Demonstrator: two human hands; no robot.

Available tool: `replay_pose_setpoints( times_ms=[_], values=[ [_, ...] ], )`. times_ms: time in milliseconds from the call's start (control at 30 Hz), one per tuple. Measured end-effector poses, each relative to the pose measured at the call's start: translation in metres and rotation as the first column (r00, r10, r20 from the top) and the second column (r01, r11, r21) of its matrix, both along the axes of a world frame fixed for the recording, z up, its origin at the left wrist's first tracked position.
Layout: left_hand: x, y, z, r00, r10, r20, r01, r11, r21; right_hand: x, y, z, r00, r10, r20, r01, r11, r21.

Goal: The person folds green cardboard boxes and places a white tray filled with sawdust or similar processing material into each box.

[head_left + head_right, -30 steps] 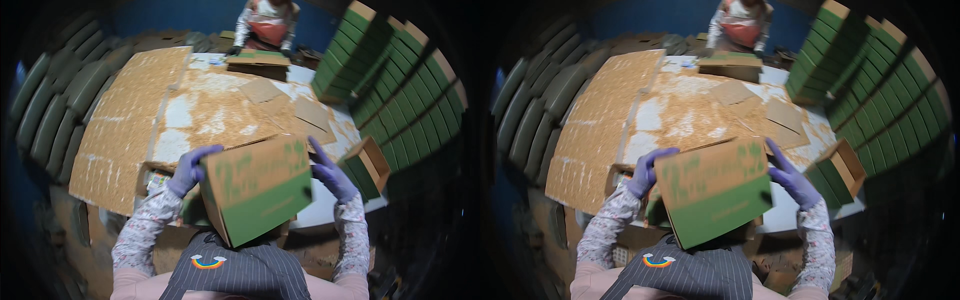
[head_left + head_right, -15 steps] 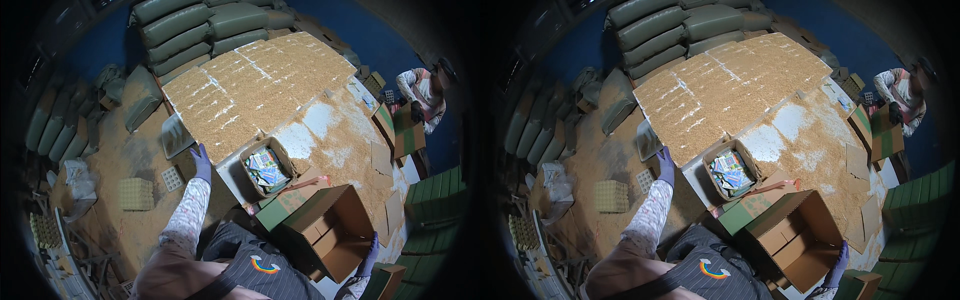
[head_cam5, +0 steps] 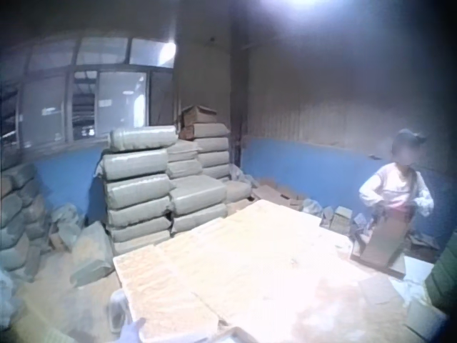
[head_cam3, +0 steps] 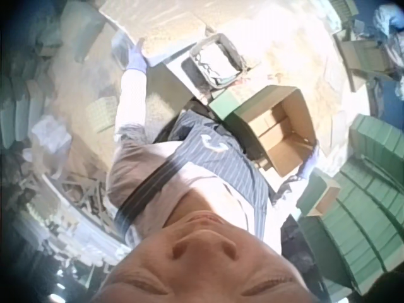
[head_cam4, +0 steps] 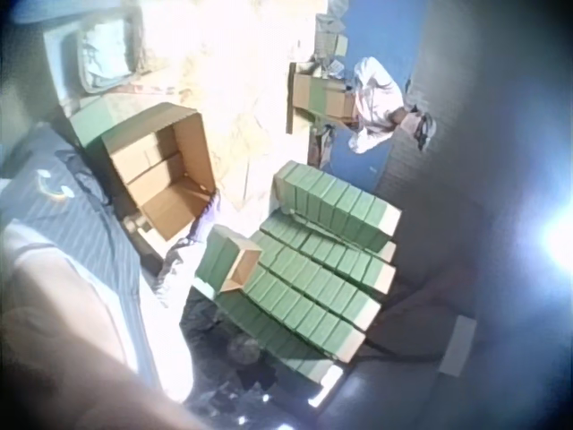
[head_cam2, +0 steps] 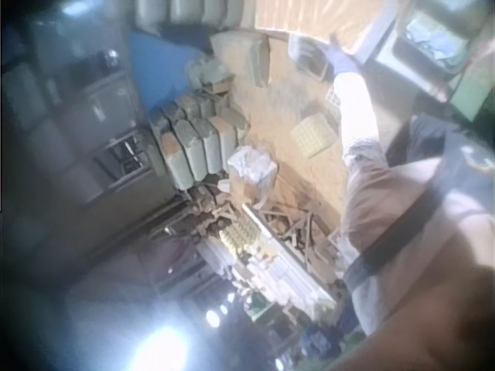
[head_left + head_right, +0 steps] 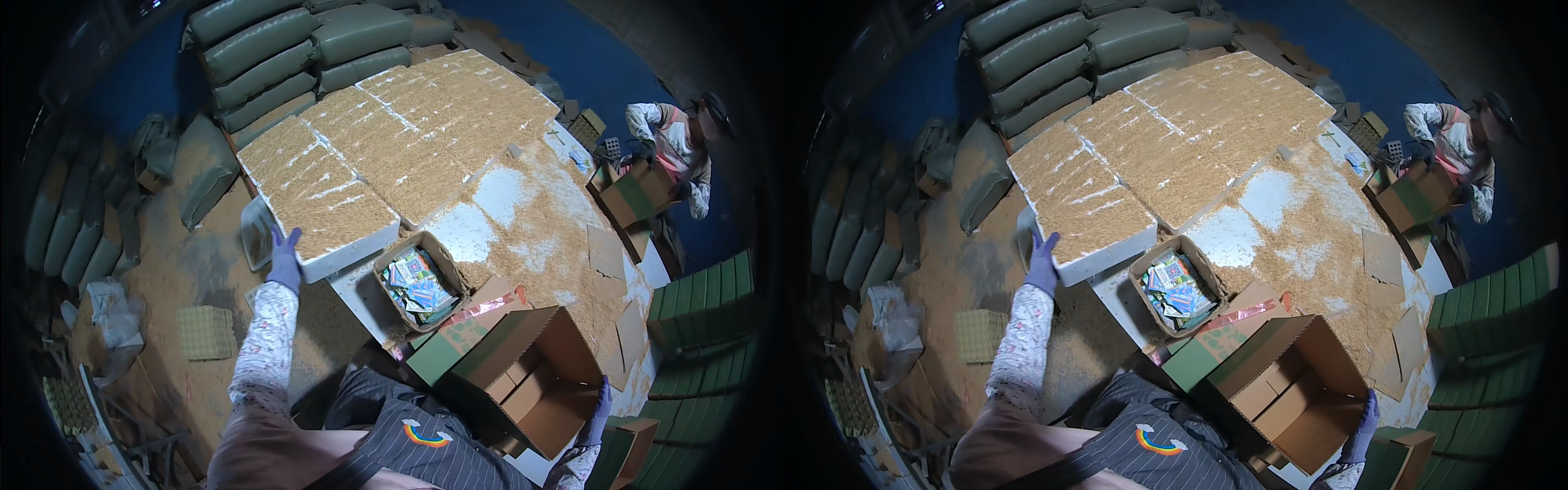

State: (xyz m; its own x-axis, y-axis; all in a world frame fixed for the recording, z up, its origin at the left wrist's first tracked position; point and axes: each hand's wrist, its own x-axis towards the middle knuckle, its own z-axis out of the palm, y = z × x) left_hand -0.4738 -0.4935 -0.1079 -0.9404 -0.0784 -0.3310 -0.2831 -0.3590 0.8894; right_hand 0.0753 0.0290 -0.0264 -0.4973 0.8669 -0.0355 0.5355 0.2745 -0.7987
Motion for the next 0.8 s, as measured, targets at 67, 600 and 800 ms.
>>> replay_pose_setpoints(
  times_ms=[67,600,800],
  values=[
    [0.009,-0.010,0.030,0.994,-0.109,-0.023,0.111,0.977,0.182,0.012,0.001,-0.010,0.996,-0.043,-0.073,0.039,0.998,-0.045],
    [0.207,0.307,0.205,0.284,-0.911,-0.301,0.958,0.256,0.128,-0.075,0.007,0.052,0.964,0.146,-0.222,-0.217,0.915,-0.340],
    [0.226,0.274,0.202,0.240,-0.970,-0.052,0.937,0.217,0.272,-0.080,-0.025,0.061,0.886,-0.019,-0.464,-0.234,0.845,-0.482]
  ],
)
